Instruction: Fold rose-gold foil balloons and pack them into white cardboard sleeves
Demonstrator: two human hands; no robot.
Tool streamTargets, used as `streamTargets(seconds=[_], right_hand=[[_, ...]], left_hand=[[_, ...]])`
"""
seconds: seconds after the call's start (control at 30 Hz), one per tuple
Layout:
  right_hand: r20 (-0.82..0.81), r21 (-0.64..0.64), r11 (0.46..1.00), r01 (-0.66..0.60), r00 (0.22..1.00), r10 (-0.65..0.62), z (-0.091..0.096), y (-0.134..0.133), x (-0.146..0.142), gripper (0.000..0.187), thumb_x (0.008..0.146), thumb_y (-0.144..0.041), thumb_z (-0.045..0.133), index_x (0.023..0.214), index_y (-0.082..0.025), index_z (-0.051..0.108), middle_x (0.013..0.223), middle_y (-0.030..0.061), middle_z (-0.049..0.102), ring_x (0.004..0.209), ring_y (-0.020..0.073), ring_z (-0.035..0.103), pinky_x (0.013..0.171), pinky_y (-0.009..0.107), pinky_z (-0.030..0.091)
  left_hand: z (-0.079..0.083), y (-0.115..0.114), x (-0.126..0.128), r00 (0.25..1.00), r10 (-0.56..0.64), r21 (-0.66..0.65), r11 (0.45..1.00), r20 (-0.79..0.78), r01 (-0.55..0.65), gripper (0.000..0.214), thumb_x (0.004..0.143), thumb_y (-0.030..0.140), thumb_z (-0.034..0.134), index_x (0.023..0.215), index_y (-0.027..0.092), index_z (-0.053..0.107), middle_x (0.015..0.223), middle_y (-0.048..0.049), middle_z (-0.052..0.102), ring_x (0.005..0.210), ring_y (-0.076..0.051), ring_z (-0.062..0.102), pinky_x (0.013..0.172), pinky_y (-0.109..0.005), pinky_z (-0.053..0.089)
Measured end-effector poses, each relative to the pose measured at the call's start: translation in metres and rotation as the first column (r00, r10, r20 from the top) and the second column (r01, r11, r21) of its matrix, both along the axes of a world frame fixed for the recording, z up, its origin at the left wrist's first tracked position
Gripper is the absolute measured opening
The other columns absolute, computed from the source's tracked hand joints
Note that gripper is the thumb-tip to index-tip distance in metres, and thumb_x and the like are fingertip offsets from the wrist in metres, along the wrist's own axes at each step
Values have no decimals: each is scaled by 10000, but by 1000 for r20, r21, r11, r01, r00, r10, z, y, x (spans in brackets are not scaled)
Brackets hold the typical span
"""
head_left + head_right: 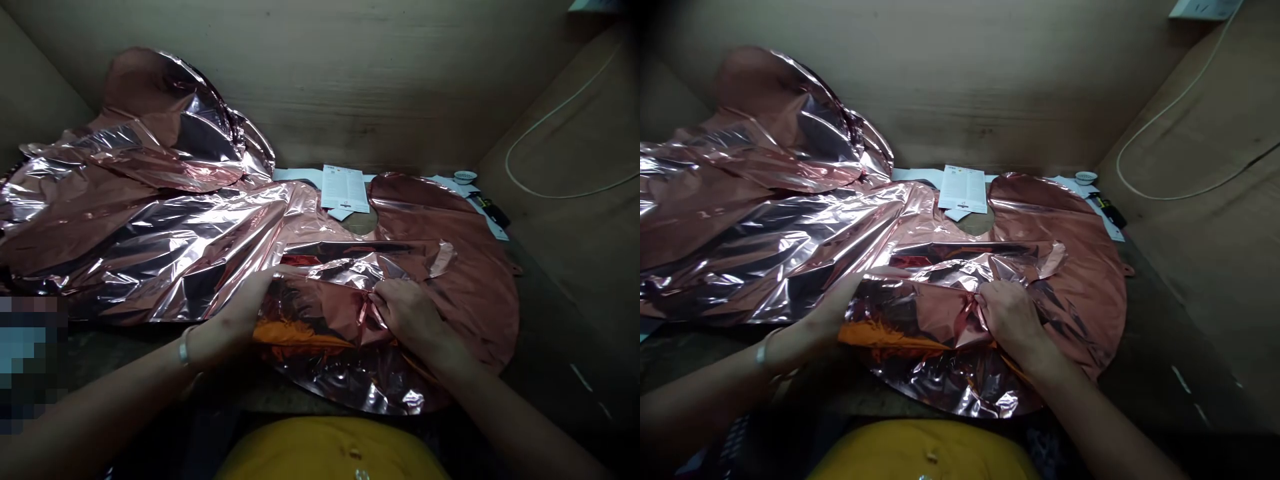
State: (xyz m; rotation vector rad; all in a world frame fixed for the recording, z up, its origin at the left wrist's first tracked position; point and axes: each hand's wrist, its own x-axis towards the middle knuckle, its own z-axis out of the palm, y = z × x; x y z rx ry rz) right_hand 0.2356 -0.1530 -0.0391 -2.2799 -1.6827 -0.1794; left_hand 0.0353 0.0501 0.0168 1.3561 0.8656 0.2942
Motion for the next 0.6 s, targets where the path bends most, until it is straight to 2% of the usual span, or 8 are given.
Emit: streamTargets(seconds=[0.1, 0.17, 0.27, 0.37, 0.43, 0.5, 0.57, 0.6], right_hand=[[21, -8, 1000, 26, 999, -25, 1, 1, -2, 239, 908, -204, 479, 678, -182, 539, 661, 42, 583, 655, 193, 520, 656, 320, 303], [24, -53, 998, 44, 999, -43, 4, 2, -4, 236, 917, -208, 466, 700, -176, 555, 689, 52, 599, 685, 203, 536, 672, 326, 308], [1, -148, 988, 49, 999, -49, 11, 1, -5, 237, 939, -209, 445, 745, -168, 576, 747, 67, 626, 732, 209, 556, 694, 325, 320], [-52, -214, 977, 24, 998, -35, 17, 1, -3, 234, 949, -228, 453, 757, -176, 577, 763, 62, 635, 729, 199, 554, 680, 309, 327], [-65, -233, 972, 18, 997, -34, 18, 2, -2, 253, 950, -241, 460, 730, -182, 569, 744, 58, 630, 708, 194, 541, 663, 306, 324], [-42, -243, 970, 20, 999, -31, 17, 3, -1, 270, 948, -243, 462, 708, -181, 568, 727, 61, 625, 697, 195, 529, 653, 311, 317], [-17, -246, 969, 19, 1000, -24, 16, 6, -1, 266, 942, -235, 465, 710, -174, 580, 729, 69, 627, 702, 199, 527, 659, 317, 321], [-19, -249, 968, 15, 1000, -20, 16, 7, -1, 261, 939, -227, 465, 715, -171, 587, 733, 71, 631, 707, 200, 530, 663, 318, 328]], left_hand=[[-1, -2, -24, 995, 44, -24, 999, -93, -46, 666, 793, 657, 564, 1259, 181, 540, 938, -90, 659, 711, -213, 638, 578, -306, 511], [-9, -11, -36, 985, -3, 122, 992, -170, 24, 745, 764, 641, 611, 1337, 184, 479, 1034, -113, 655, 788, -236, 653, 624, -327, 523], [-23, -28, -46, 961, -108, 447, 868, -256, 217, 806, 759, 431, 706, 1447, 211, 347, 1069, -82, 665, 890, -241, 653, 742, -338, 528], [-24, -37, -52, 912, -164, 536, 765, -375, 358, 798, 853, 322, 590, 1519, 206, 167, 851, -10, 684, 738, -212, 666, 705, -333, 529], [-17, -40, -55, 859, -91, 646, 620, -504, 445, 788, 856, 278, 589, 1525, 236, 174, 882, -33, 688, 811, -257, 678, 758, -390, 525], [-8, -42, -53, 848, 50, 805, 348, -528, 480, 710, 848, 276, 623, 1487, 278, 313, 1149, -118, 646, 1102, -354, 600, 942, -522, 439], [-3, -45, -44, 878, -6, 875, 79, -479, 478, 603, 869, 359, 625, 1434, 306, 419, 1421, -128, 479, 1344, -393, 384, 1096, -594, 241], [-4, -46, -38, 869, -120, 875, 0, -480, 484, 592, 880, 439, 605, 1429, 305, 427, 1499, -109, 396, 1401, -380, 296, 1136, -585, 163]])
